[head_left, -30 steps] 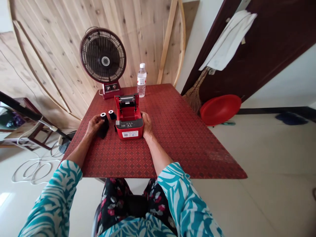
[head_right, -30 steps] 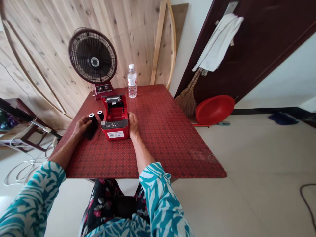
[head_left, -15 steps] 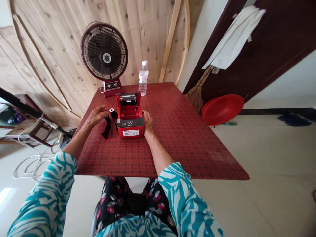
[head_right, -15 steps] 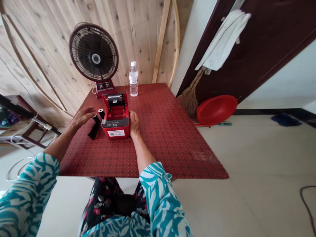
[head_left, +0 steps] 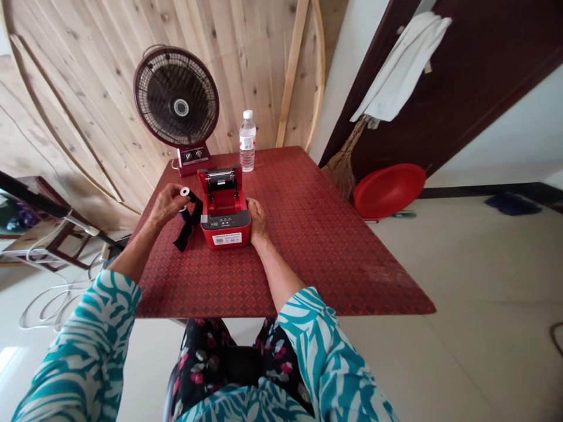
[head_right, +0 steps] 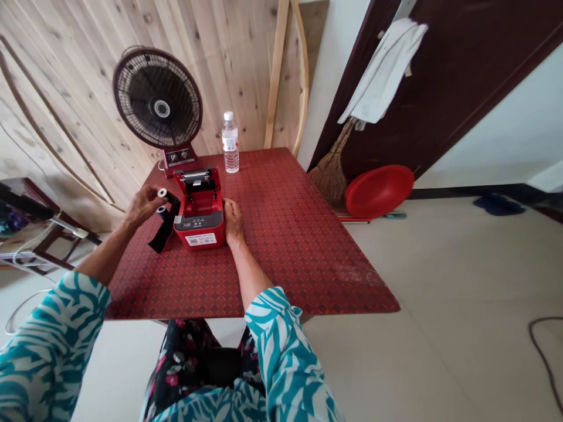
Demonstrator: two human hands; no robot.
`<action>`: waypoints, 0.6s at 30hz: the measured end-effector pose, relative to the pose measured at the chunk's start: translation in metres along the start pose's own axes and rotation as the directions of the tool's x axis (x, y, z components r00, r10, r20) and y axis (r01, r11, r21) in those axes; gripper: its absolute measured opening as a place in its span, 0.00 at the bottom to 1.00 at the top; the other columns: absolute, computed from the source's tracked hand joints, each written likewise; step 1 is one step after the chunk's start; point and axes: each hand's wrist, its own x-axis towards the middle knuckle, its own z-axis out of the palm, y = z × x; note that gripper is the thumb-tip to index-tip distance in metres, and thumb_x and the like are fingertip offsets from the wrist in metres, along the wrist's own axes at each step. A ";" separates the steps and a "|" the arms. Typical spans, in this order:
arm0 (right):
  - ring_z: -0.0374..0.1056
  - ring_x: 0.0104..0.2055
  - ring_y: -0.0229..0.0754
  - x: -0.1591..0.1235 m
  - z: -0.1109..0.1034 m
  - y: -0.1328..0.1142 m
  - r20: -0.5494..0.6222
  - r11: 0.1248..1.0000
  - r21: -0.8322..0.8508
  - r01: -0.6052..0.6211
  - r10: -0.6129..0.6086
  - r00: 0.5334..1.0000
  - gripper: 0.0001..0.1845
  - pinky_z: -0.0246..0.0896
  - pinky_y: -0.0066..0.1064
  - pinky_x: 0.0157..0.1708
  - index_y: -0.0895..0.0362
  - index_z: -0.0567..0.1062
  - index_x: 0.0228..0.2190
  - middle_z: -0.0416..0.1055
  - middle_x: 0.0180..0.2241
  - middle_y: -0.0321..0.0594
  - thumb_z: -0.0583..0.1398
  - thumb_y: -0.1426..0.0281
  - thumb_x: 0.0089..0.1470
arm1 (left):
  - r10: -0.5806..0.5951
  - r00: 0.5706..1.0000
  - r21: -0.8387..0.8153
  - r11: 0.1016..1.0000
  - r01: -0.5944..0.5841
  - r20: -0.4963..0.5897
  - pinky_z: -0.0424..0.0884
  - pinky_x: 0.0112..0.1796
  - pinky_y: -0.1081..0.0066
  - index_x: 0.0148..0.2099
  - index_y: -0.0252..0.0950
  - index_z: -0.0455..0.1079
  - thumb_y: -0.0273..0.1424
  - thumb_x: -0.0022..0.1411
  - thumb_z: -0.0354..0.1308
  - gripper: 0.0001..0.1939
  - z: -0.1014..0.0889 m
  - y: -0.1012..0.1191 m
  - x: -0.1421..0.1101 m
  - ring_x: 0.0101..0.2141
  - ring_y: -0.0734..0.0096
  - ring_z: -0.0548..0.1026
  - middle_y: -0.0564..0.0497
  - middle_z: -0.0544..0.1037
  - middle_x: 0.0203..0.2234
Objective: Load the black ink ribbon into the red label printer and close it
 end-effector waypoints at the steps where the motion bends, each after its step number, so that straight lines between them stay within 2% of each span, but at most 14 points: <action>1: 0.71 0.50 0.45 0.000 0.000 0.000 -0.002 1.000 0.001 -0.003 0.003 1.000 0.21 0.62 0.42 0.56 0.52 0.78 0.38 0.79 0.44 0.39 0.56 0.52 0.52 | 0.030 0.999 -0.096 0.995 -0.034 -0.044 0.74 0.42 0.65 0.37 0.37 0.66 0.35 0.45 0.64 0.16 -0.007 0.008 -0.005 0.37 0.64 0.78 0.48 0.80 0.34; 3: 0.71 0.50 0.45 0.000 0.000 0.000 -0.004 1.000 0.009 -0.010 0.010 1.000 0.20 0.62 0.42 0.56 0.52 0.78 0.39 0.79 0.44 0.39 0.57 0.52 0.52 | 0.103 0.989 -0.288 0.949 -0.130 -0.106 0.74 0.42 0.64 0.37 0.39 0.64 0.35 0.44 0.64 0.17 -0.020 0.026 -0.016 0.38 0.64 0.78 0.49 0.80 0.34; 5: 0.71 0.50 0.45 0.001 0.000 0.001 0.001 1.000 0.022 -0.018 0.018 1.000 0.20 0.62 0.42 0.56 0.51 0.78 0.39 0.79 0.44 0.39 0.57 0.53 0.52 | 0.168 0.979 -0.435 0.878 -0.201 -0.114 0.76 0.40 0.62 0.37 0.41 0.63 0.37 0.45 0.65 0.18 -0.032 0.045 -0.026 0.37 0.62 0.79 0.50 0.80 0.33; 8: 0.72 0.49 0.45 0.001 0.000 0.003 0.010 0.998 0.051 -0.034 0.033 0.999 0.21 0.62 0.42 0.55 0.52 0.77 0.40 0.79 0.45 0.40 0.56 0.53 0.52 | 0.220 0.975 -0.499 0.847 -0.183 0.014 0.76 0.35 0.62 0.42 0.41 0.67 0.42 0.49 0.64 0.19 -0.035 0.070 -0.038 0.36 0.59 0.80 0.49 0.81 0.33; 11: 0.72 0.48 0.45 0.001 0.001 0.004 0.010 0.997 0.066 -0.043 0.042 0.999 0.21 0.62 0.42 0.55 0.52 0.77 0.39 0.79 0.44 0.40 0.56 0.53 0.52 | 0.252 0.939 -0.363 0.919 -0.155 0.235 0.76 0.38 0.65 0.48 0.37 0.71 0.41 0.51 0.66 0.23 -0.016 0.082 -0.038 0.39 0.61 0.79 0.47 0.81 0.37; 14: 0.72 0.48 0.45 0.002 0.002 0.005 0.013 0.996 0.075 -0.045 0.044 0.999 0.21 0.62 0.42 0.55 0.53 0.77 0.39 0.79 0.43 0.39 0.57 0.53 0.51 | 0.288 0.875 -0.159 0.957 -0.244 0.389 0.74 0.43 0.64 0.52 0.35 0.72 0.38 0.52 0.66 0.25 0.015 0.081 -0.025 0.40 0.63 0.78 0.46 0.80 0.39; 18: 0.71 0.48 0.44 0.003 0.003 0.007 0.014 0.997 0.074 -0.032 0.031 0.999 0.20 0.62 0.42 0.55 0.52 0.78 0.38 0.79 0.43 0.38 0.57 0.53 0.50 | 0.229 0.815 0.113 0.935 -0.336 0.532 0.73 0.43 0.66 0.46 0.36 0.76 0.34 0.54 0.63 0.16 0.048 0.077 0.000 0.39 0.63 0.78 0.47 0.81 0.37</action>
